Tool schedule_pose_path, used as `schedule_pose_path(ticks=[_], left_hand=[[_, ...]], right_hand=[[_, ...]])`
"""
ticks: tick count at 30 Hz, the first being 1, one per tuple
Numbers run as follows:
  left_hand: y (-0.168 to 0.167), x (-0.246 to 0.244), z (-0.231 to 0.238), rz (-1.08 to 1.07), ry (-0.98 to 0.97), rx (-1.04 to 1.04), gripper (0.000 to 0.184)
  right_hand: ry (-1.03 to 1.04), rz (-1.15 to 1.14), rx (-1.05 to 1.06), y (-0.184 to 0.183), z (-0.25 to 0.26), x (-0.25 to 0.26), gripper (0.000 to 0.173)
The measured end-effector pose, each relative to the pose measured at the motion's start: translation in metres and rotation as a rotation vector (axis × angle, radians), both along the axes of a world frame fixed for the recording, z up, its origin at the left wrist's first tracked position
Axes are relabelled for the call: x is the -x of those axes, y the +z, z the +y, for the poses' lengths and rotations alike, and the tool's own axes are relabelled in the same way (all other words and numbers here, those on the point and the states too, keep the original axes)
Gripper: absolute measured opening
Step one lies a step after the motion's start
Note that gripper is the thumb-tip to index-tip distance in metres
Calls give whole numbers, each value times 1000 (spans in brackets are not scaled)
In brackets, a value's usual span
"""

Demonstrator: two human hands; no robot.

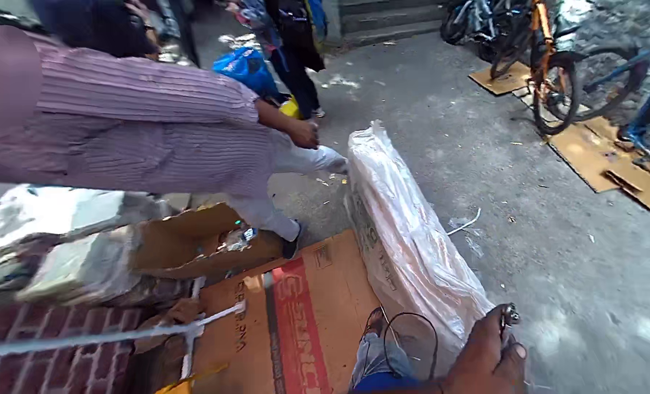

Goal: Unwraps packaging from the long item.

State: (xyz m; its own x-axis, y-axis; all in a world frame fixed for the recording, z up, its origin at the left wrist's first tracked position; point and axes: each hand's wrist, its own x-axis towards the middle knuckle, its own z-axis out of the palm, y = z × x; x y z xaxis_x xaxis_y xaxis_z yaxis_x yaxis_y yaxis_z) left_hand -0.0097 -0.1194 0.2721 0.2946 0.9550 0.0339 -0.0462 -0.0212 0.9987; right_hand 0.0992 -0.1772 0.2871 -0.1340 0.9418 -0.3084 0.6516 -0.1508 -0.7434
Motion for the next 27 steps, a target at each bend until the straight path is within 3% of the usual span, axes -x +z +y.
schedule_pose_path(ticks=[1,2,4,6,10,13,16,19,21,24,27], left_hand=[[-5,-5,-3,49,-54,-5,65],[-6,-9,-7,91,-103,-9,68],[-8,-16,-10,153,-190,-28,72],[-18,-21,-8,229,-303,-36,77],[-47,-25,0,381,-432,-21,70],[-78,-31,11,625,-488,-104,68],[-122,-44,24,846,-501,-320,90],[-172,-67,48,967,-544,-555,115],[-204,-87,65,1033,-631,-683,122],[-228,-122,89,1184,-912,-715,101],[-234,-143,118,1297,-1108,-597,51]], right_hand=[[-92,-30,72,15,4,5,40],[-162,-2,-1,7,-2,-2,44],[-272,50,-246,-35,-24,-28,53],[-427,42,-335,-59,-44,-48,49],[-719,263,-243,-71,-83,-73,41],[-874,161,-261,-71,-112,-81,40],[-1025,89,-207,-79,-130,-77,38],[-1136,220,-172,-95,-141,-70,36],[-1208,339,-122,-105,-144,-62,34],[-1321,587,-55,-121,-148,-48,33],[-1366,722,-20,-137,-157,-40,35]])
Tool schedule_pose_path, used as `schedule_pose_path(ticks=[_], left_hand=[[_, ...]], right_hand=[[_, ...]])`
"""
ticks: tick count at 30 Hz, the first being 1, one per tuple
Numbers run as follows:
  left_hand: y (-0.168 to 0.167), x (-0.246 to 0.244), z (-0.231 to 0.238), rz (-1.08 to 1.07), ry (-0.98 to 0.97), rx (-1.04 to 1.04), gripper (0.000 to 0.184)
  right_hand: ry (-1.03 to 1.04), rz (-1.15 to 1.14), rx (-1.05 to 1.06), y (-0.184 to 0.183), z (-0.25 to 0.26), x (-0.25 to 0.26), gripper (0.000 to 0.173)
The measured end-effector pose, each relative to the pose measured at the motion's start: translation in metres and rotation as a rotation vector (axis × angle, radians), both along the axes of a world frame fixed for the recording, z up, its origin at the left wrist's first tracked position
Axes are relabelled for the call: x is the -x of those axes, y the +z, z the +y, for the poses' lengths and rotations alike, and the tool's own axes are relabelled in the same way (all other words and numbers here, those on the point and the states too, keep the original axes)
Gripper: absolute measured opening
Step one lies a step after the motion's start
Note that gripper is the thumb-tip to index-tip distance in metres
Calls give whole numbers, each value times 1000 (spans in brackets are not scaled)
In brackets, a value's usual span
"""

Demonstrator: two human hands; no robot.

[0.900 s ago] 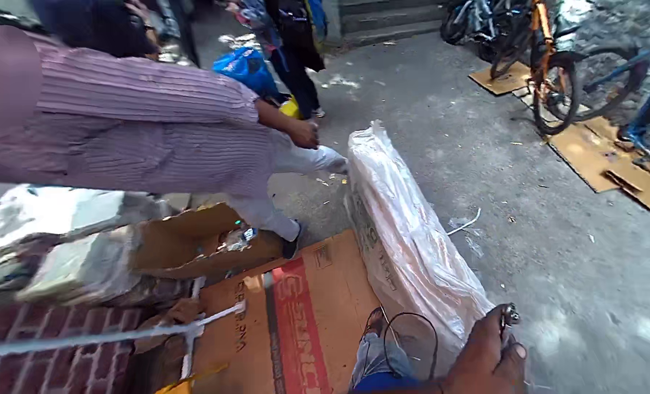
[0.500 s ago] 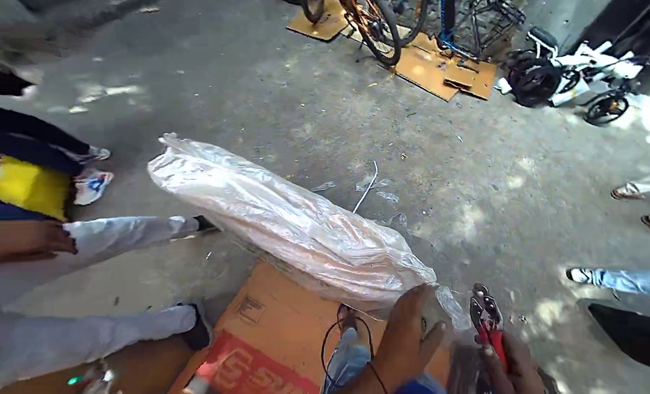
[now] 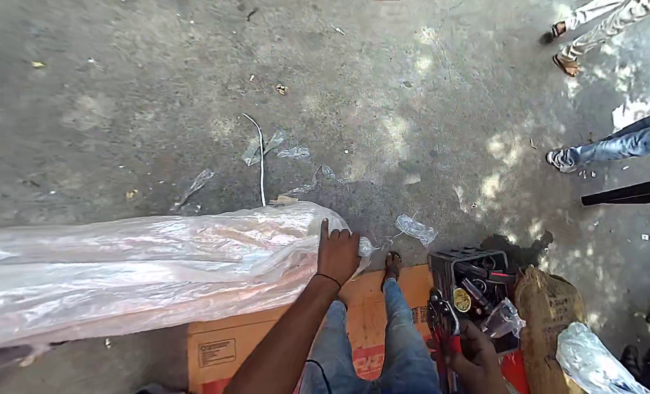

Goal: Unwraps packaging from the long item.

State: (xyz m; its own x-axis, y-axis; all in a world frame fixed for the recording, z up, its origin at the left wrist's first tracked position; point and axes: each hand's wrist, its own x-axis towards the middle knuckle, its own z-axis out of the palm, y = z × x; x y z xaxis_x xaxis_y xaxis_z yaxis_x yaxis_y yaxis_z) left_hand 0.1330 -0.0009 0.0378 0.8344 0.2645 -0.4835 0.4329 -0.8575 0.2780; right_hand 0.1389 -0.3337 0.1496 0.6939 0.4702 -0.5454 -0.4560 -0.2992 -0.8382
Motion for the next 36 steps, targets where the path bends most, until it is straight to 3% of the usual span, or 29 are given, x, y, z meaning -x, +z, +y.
schedule_pose_path(ticks=[3,8,11,14,17,20,23,26,32,36], left_hand=[[0,13,31,-12,93,176,39],[6,58,65,112,311,513,53],[-4,84,68,90,410,547,51],[-23,110,67,-81,611,630,31],[-31,122,61,-107,882,766,27],[-34,125,56,-126,1015,916,26],[-39,128,55,-163,1017,937,29],[-31,123,52,-212,940,846,28],[-25,122,48,-253,761,842,29],[-22,120,53,-242,687,813,29]], right_hand=[[25,171,-122,-10,-5,-4,36],[116,451,-345,-21,6,-15,54],[174,466,-314,-24,18,-14,50],[215,441,-227,-26,29,-8,44],[306,406,-170,-34,36,-2,53],[377,378,-132,-44,42,0,58],[427,262,-63,-52,51,3,53],[359,68,86,-64,71,6,31],[351,-235,181,-111,148,-29,38],[463,-426,79,-133,203,-44,42]])
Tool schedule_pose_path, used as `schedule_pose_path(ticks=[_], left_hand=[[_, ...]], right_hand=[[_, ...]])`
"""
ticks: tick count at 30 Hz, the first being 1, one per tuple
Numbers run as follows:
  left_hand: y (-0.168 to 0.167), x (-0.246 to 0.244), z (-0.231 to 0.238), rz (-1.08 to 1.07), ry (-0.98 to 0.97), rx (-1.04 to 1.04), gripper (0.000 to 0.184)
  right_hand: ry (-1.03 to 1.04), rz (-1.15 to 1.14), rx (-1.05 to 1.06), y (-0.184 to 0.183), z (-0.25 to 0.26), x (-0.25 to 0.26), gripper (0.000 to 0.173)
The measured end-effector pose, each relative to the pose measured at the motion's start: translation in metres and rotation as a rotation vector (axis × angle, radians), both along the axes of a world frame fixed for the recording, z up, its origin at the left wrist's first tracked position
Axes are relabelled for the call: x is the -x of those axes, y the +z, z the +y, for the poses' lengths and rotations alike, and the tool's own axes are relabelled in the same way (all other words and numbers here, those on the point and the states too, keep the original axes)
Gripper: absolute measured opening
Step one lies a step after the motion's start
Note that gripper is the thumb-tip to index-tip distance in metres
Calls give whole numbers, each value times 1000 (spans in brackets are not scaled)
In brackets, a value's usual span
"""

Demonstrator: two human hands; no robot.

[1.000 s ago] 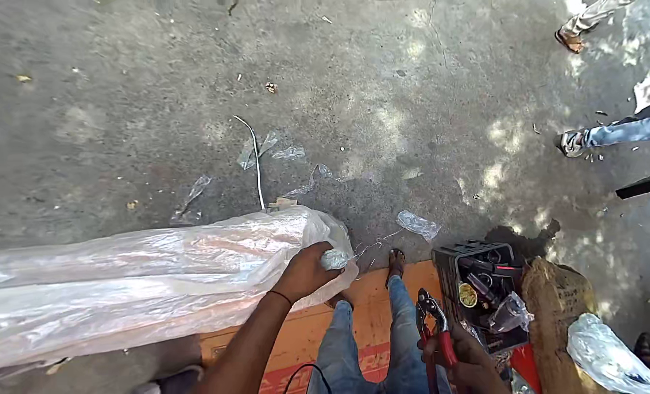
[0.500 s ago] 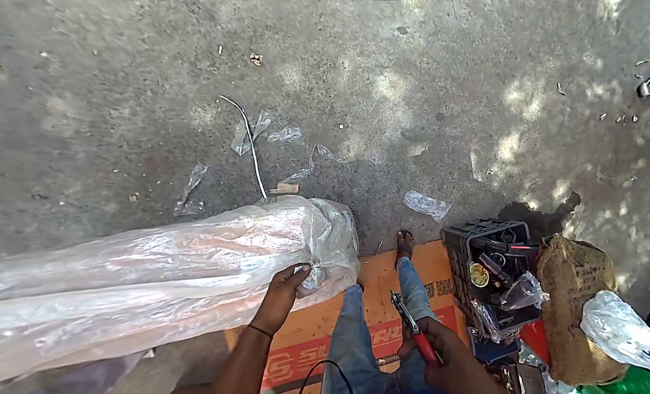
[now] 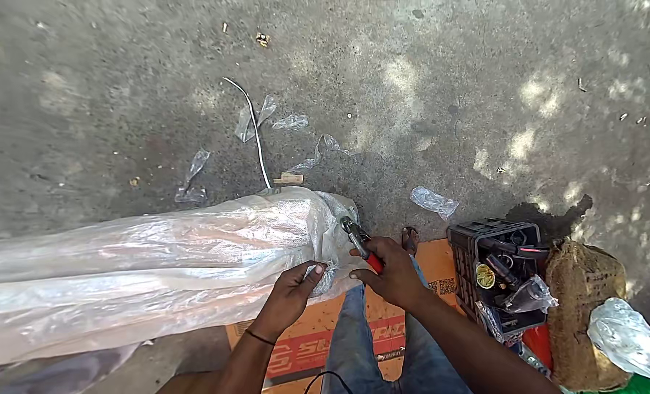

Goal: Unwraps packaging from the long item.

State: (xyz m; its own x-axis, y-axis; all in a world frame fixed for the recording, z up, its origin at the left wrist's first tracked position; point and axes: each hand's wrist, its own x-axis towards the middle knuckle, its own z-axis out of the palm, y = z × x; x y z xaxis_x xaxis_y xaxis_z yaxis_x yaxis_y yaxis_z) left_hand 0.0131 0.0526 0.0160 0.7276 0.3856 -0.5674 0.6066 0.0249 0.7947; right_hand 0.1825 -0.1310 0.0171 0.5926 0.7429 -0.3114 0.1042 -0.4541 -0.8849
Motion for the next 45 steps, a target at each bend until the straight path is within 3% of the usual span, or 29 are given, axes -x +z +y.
schedule_pose_path(ticks=[6,11,15,20,26,32,37,43,45], left_hand=[[-1,-2,10,-54,-65,-30,29],[6,-2,15,-7,-146,-12,20],[14,-4,25,60,-281,-104,11],[22,-1,48,147,-386,-51,13],[11,14,34,56,-133,-16,21],[4,24,25,-40,132,-179,21],[7,28,15,-174,346,-209,19],[17,0,14,-338,699,-216,22],[22,-4,17,-416,672,-263,21]], right_hand=[[247,-46,-129,-18,36,0,28],[318,113,-182,-29,39,-13,27],[293,355,-288,-37,43,-16,26],[133,522,-353,-44,48,-11,23],[-124,627,-293,-47,43,-8,24],[-455,682,-300,-44,41,3,24],[-471,583,-368,-49,33,9,25],[-523,776,-340,-40,30,15,25],[-532,827,-323,-33,35,20,20]])
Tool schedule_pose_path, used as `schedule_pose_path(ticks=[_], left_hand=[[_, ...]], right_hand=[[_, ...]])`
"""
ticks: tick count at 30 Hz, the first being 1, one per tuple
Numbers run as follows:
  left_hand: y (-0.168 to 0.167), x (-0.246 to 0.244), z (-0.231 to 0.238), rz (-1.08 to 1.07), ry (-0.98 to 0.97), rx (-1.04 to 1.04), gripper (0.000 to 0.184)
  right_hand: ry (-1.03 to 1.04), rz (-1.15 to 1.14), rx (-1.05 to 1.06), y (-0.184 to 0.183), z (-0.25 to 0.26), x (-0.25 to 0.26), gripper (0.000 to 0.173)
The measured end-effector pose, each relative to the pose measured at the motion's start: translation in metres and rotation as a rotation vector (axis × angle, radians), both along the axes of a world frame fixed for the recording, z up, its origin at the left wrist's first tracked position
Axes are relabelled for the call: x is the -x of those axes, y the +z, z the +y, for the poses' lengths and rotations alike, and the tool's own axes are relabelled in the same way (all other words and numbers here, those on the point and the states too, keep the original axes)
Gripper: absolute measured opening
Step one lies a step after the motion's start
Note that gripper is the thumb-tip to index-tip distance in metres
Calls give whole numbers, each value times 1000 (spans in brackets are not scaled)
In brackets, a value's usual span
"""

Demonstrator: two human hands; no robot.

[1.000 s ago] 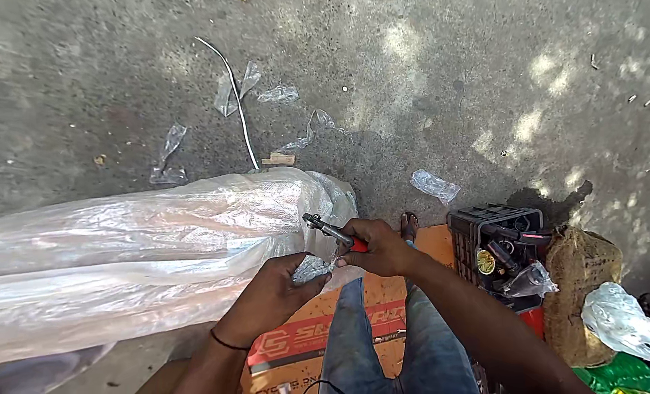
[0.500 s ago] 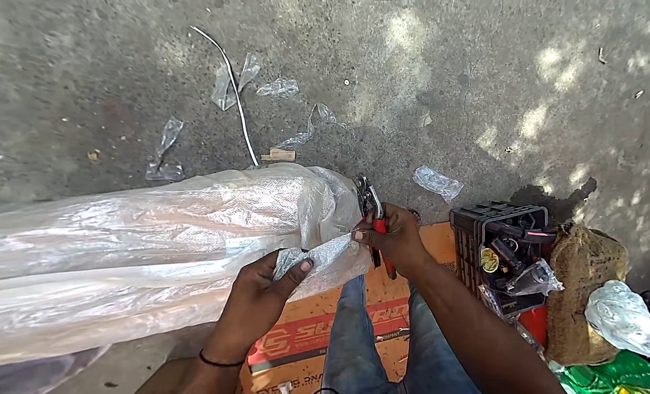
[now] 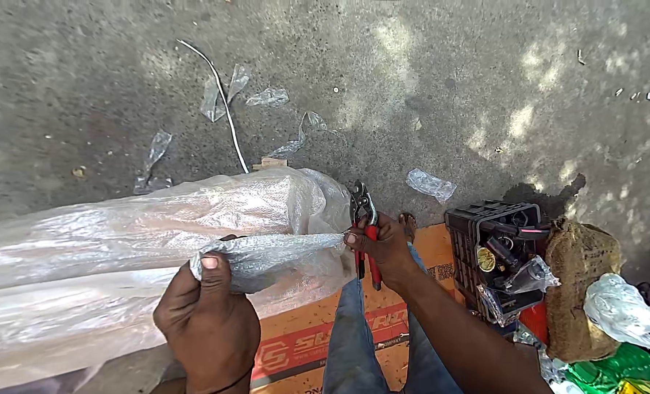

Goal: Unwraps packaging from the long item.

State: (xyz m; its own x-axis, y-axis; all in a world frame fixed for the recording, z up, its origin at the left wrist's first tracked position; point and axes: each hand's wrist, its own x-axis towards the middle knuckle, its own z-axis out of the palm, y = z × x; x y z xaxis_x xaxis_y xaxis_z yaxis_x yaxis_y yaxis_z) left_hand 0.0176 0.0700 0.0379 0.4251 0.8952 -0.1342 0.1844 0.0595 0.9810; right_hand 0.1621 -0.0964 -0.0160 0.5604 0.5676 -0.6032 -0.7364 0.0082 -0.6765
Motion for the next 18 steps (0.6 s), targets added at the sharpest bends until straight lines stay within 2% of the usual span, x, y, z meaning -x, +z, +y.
schedule_pose_path(ticks=[2,4,7,12,16,18], left_hand=[[7,3,4,-54,-76,-66,21],[15,10,5,-65,-67,-46,20],[20,13,1,12,-27,-58,18],[15,-9,7,111,-163,-236,12],[3,-28,29,173,-233,-341,15],[-4,-34,39,294,-233,-402,22]], right_hand=[[-35,56,2,1,1,1,15],[-75,84,-2,-3,-4,-4,17],[-58,-41,19,-3,-14,-10,21],[-7,-245,1,5,-16,-11,39],[84,-360,54,-3,-9,-16,34],[123,-343,48,-7,-6,-19,28]])
